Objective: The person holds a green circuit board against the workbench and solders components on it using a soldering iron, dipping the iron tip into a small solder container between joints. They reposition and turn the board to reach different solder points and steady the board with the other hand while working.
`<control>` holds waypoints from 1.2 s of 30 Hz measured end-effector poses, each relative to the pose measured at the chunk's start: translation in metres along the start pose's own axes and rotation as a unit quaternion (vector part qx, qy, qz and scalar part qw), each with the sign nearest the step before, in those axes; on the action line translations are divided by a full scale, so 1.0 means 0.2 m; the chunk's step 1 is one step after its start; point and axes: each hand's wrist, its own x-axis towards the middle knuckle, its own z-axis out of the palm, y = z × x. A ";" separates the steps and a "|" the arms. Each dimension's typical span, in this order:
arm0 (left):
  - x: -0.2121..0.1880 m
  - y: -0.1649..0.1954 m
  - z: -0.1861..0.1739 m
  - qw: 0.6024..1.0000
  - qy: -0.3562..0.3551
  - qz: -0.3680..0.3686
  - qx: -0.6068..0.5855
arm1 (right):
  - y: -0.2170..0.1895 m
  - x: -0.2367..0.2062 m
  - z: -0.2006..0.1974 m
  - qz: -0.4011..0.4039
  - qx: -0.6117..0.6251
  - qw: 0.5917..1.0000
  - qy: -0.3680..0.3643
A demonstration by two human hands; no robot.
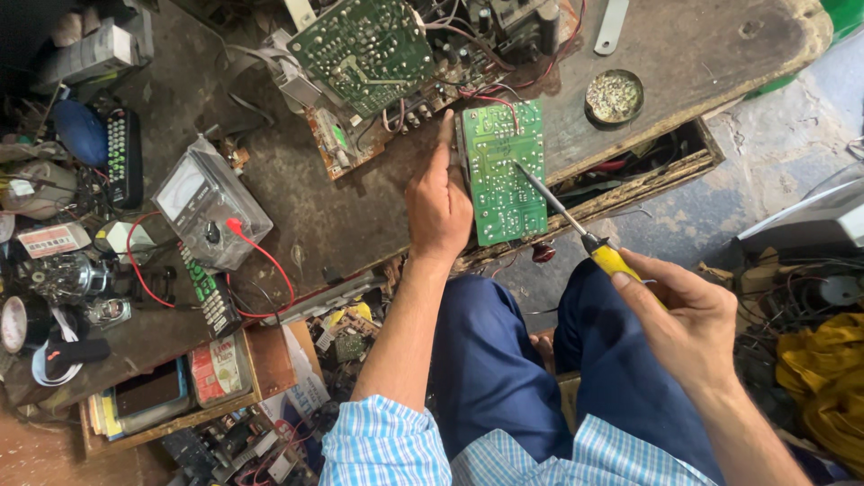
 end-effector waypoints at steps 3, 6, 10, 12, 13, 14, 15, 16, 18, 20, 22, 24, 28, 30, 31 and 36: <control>0.00 0.00 0.00 1.000 0.006 0.014 0.002 | 0.01 0.00 -0.01 -0.011 -0.015 1.000 0.001; 0.00 0.00 0.00 0.999 0.014 0.036 0.010 | 0.01 0.01 0.00 -0.003 -0.013 1.000 0.001; 0.00 0.00 0.00 1.000 0.007 0.023 0.000 | 0.00 0.00 0.00 0.002 -0.005 1.000 0.000; 0.00 0.00 0.01 0.999 0.011 0.033 0.003 | 0.00 0.00 0.00 -0.022 -0.005 1.000 -0.004; 0.00 0.00 0.01 0.999 0.017 0.045 0.008 | -0.01 0.00 0.00 -0.018 -0.008 1.000 -0.005; 0.00 0.00 0.00 0.998 0.023 0.058 0.013 | -0.01 0.00 0.00 -0.015 -0.010 1.000 -0.006; 0.00 0.00 0.00 0.999 0.015 0.035 0.011 | -0.01 0.00 0.00 -0.011 -0.013 1.000 -0.006; 0.00 0.00 0.00 1.000 0.006 0.012 0.009 | -0.01 0.00 0.00 -0.003 -0.015 1.000 -0.005; 0.00 0.00 0.00 1.000 0.005 0.011 0.009 | 0.00 0.00 0.00 0.011 -0.019 1.000 -0.002; 0.00 0.00 0.00 0.998 0.022 0.050 0.015 | 0.00 -0.01 0.00 0.006 0.000 1.000 -0.003; -0.01 0.00 0.01 1.000 0.005 0.011 0.007 | 0.00 -0.01 -0.01 0.008 0.006 1.000 -0.001; 0.00 0.00 0.01 1.000 0.005 0.009 0.007 | 0.00 -0.01 -0.01 0.013 0.005 1.000 0.003; 0.00 0.00 0.01 0.999 0.014 0.029 0.015 | 0.01 -0.01 0.00 0.004 0.011 1.000 -0.003; -0.01 0.00 0.01 0.999 0.019 0.039 0.017 | 0.01 0.00 0.01 0.009 0.004 1.000 -0.002; -0.01 0.00 0.01 0.998 0.025 0.055 0.018 | 0.01 0.00 0.01 0.005 0.007 1.000 -0.005; 0.00 0.00 0.01 0.999 0.015 0.034 0.005 | 0.01 0.00 0.00 0.047 -0.012 0.999 0.004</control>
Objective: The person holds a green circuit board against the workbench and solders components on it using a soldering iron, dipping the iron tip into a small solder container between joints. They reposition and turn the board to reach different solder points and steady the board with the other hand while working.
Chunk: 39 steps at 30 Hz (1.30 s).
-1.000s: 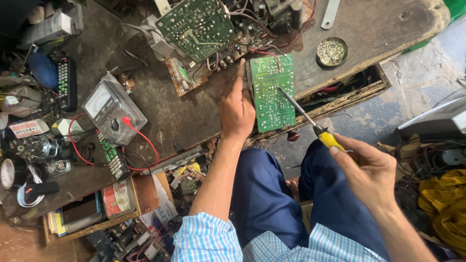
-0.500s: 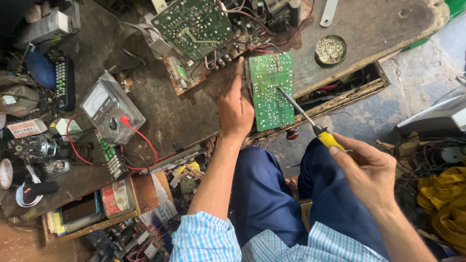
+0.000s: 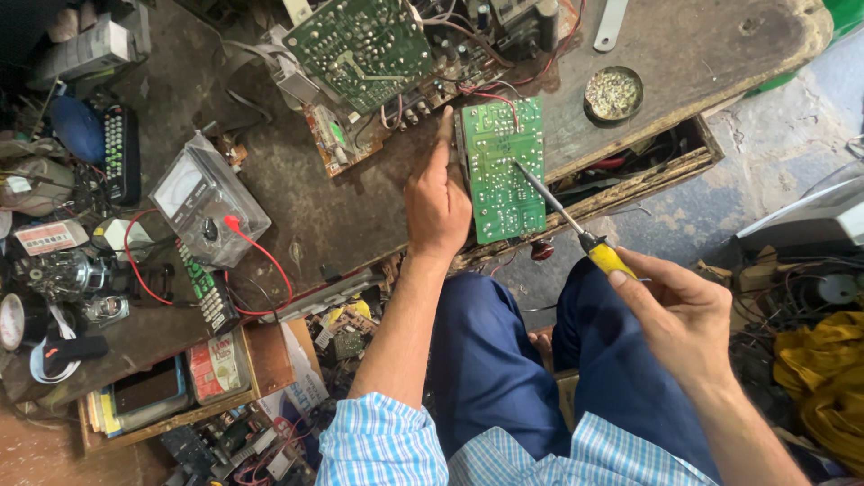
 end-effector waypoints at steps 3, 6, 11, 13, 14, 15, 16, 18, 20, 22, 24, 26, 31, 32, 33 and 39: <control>0.00 0.00 0.00 1.000 -0.003 -0.014 0.004 | 0.00 0.00 0.00 -0.021 0.047 0.999 -0.015; 0.00 0.00 0.00 1.000 0.000 -0.006 0.008 | -0.01 0.00 0.00 -0.012 0.024 1.000 -0.006; 0.00 0.00 0.00 1.000 -0.007 -0.014 -0.002 | -0.02 0.01 0.00 -0.008 0.020 1.000 -0.011; 0.00 0.00 0.00 1.000 0.002 0.007 0.002 | -0.03 0.01 0.00 -0.012 0.001 1.000 -0.005; 0.00 0.00 -0.01 1.000 0.007 0.018 0.004 | -0.04 0.01 -0.01 -0.022 -0.014 1.000 -0.002; 0.00 0.00 -0.01 1.000 -0.008 -0.020 0.013 | -0.05 0.02 -0.01 -0.033 -0.029 0.999 0.002; 0.01 0.00 -0.01 0.998 -0.025 -0.058 0.021 | -0.05 0.02 -0.01 -0.063 -0.002 0.998 0.003; 0.00 0.01 0.00 0.996 -0.033 -0.080 0.019 | -0.08 0.02 -0.03 -0.119 0.050 0.992 0.002; 0.00 0.00 0.00 0.999 -0.015 -0.044 -0.003 | -0.11 0.00 -0.05 -0.109 0.040 0.993 0.013; 0.00 0.00 0.00 0.999 0.022 0.032 0.013 | -0.12 0.00 -0.06 -0.105 0.022 0.994 0.018; 0.00 -0.01 0.00 0.998 0.028 0.050 0.011 | -0.13 -0.01 -0.06 -0.106 -0.008 0.994 0.018; -0.01 -0.01 0.00 1.000 0.003 0.005 -0.006 | -0.12 -0.02 -0.05 -0.098 -0.014 0.995 0.008; -0.01 -0.02 0.00 1.000 0.000 -0.010 0.007 | -0.09 -0.01 -0.03 -0.094 -0.017 0.995 -0.008; 0.00 -0.01 0.00 1.000 -0.003 -0.017 0.006 | -0.08 -0.01 -0.02 -0.093 -0.016 0.996 -0.008; 0.00 -0.01 0.00 1.000 -0.006 -0.025 0.006 | -0.08 -0.01 -0.02 -0.091 -0.016 0.996 -0.008; 0.00 0.00 0.00 0.998 -0.022 -0.063 0.007 | -0.14 0.00 0.00 -0.096 -0.050 0.994 -0.011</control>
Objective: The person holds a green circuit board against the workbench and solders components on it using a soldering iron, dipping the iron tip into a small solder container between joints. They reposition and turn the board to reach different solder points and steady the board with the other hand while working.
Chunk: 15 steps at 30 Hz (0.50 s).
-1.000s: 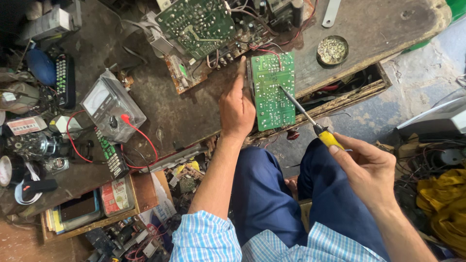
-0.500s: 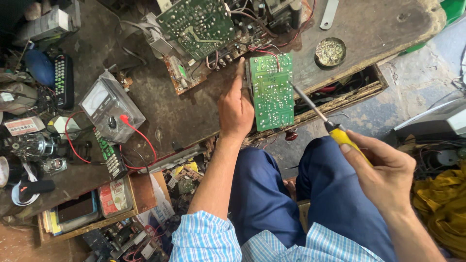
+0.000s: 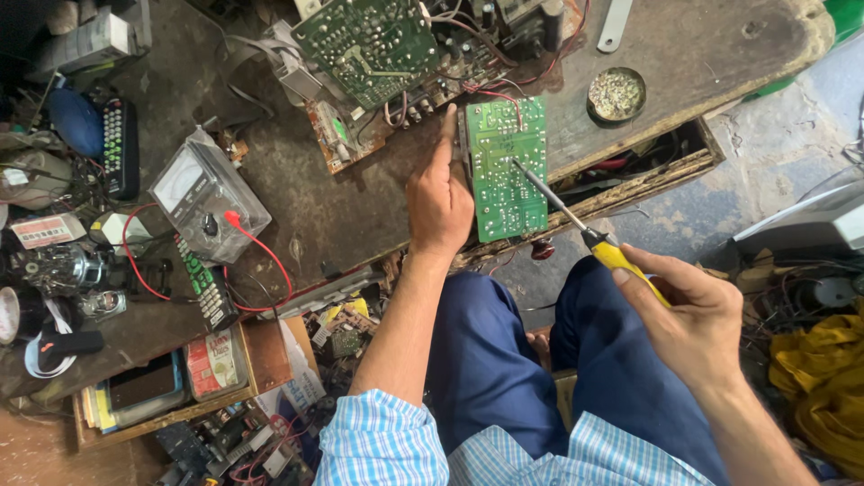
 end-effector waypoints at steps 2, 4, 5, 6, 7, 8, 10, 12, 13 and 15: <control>0.00 0.00 0.00 0.999 0.019 0.044 -0.004 | -0.03 0.00 -0.01 -0.061 -0.078 0.995 0.002; 0.00 0.00 0.00 0.997 0.025 0.067 -0.004 | -0.04 0.00 -0.02 -0.098 -0.126 0.987 0.005; 0.00 -0.01 0.00 0.997 0.027 0.078 -0.004 | -0.04 0.00 -0.02 -0.104 -0.135 0.985 0.005; 0.00 0.00 0.00 0.996 0.031 0.082 0.002 | -0.04 0.00 -0.03 -0.110 -0.144 0.983 0.005; -0.01 0.00 0.00 0.996 0.035 0.087 0.007 | -0.03 0.00 -0.02 -0.080 -0.105 0.991 0.000; -0.01 0.00 0.00 0.995 0.040 0.092 0.013 | -0.02 0.00 -0.02 -0.050 -0.067 0.997 -0.005; -0.01 0.00 0.00 0.999 0.018 0.049 0.015 | 0.02 0.02 -0.02 0.008 -0.004 1.000 -0.016; -0.01 0.00 0.00 0.999 0.010 0.036 0.010 | 0.05 0.03 -0.03 0.062 0.047 0.997 -0.030; -0.01 0.00 0.00 0.999 0.014 0.045 0.004 | 0.06 0.03 -0.04 0.087 0.068 0.993 -0.038; 0.00 0.00 0.00 0.998 0.021 0.061 0.001 | 0.08 0.05 -0.05 0.134 0.110 0.983 -0.056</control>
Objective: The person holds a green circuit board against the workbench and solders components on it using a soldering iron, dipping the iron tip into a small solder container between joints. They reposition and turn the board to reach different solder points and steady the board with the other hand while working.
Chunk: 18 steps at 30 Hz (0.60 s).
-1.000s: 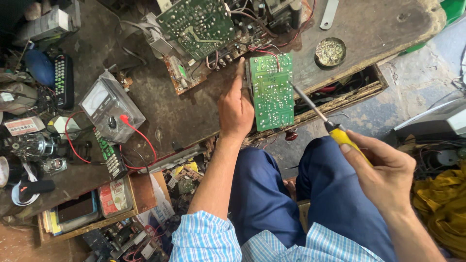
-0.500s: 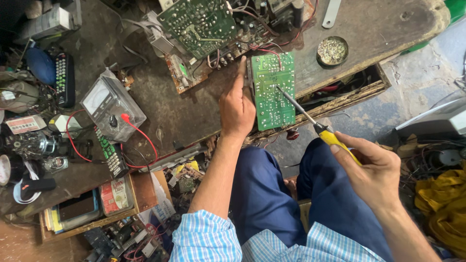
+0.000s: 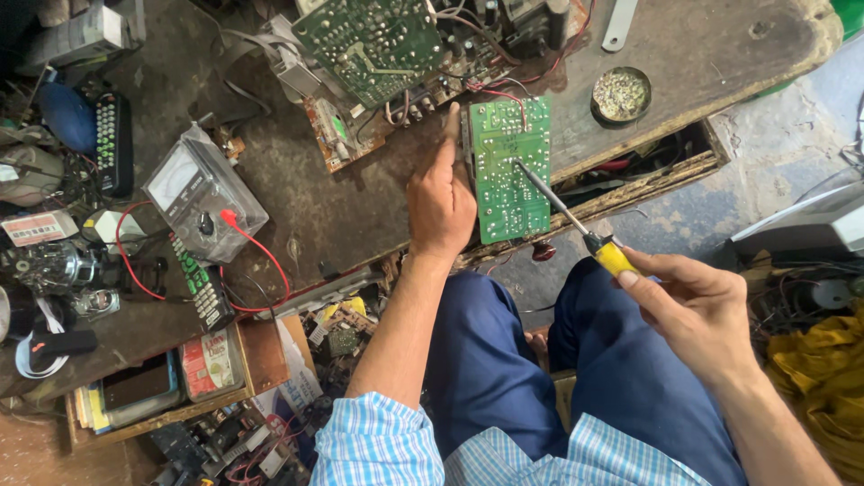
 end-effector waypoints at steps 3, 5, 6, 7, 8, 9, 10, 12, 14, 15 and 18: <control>0.00 0.00 0.00 1.000 0.001 0.005 0.003 | 0.02 0.01 -0.01 0.007 0.024 1.000 -0.009; 0.00 0.00 0.00 1.000 -0.007 -0.008 0.000 | 0.03 0.01 -0.02 -0.023 -0.009 1.000 -0.006; 0.00 0.00 0.00 1.000 -0.008 -0.011 0.000 | 0.03 0.01 -0.02 -0.040 -0.025 0.999 -0.005; 0.00 0.00 0.00 1.000 -0.010 -0.015 0.000 | 0.04 0.01 -0.02 -0.043 -0.031 0.999 -0.002; 0.00 0.00 0.00 1.000 -0.012 -0.019 0.000 | 0.04 0.01 -0.01 -0.046 -0.038 0.998 0.001; 0.00 0.00 0.00 1.000 -0.007 -0.008 0.000 | 0.04 0.01 -0.01 -0.050 -0.044 0.998 0.004; 0.00 0.00 0.00 1.000 -0.003 0.002 0.000 | 0.04 0.01 -0.01 -0.068 -0.051 0.996 0.006; 0.00 0.00 0.00 1.000 0.003 0.015 -0.001 | 0.03 0.01 0.00 -0.105 -0.067 0.992 0.009; 0.00 0.00 0.00 1.000 0.006 0.021 -0.003 | 0.03 -0.01 0.01 -0.117 -0.109 0.987 0.023; 0.00 0.00 0.00 1.000 0.006 0.020 -0.001 | 0.02 -0.01 0.02 -0.124 -0.130 0.983 0.030; 0.00 -0.01 0.00 1.000 0.001 0.006 0.003 | 0.02 -0.03 0.05 -0.118 -0.102 0.987 0.038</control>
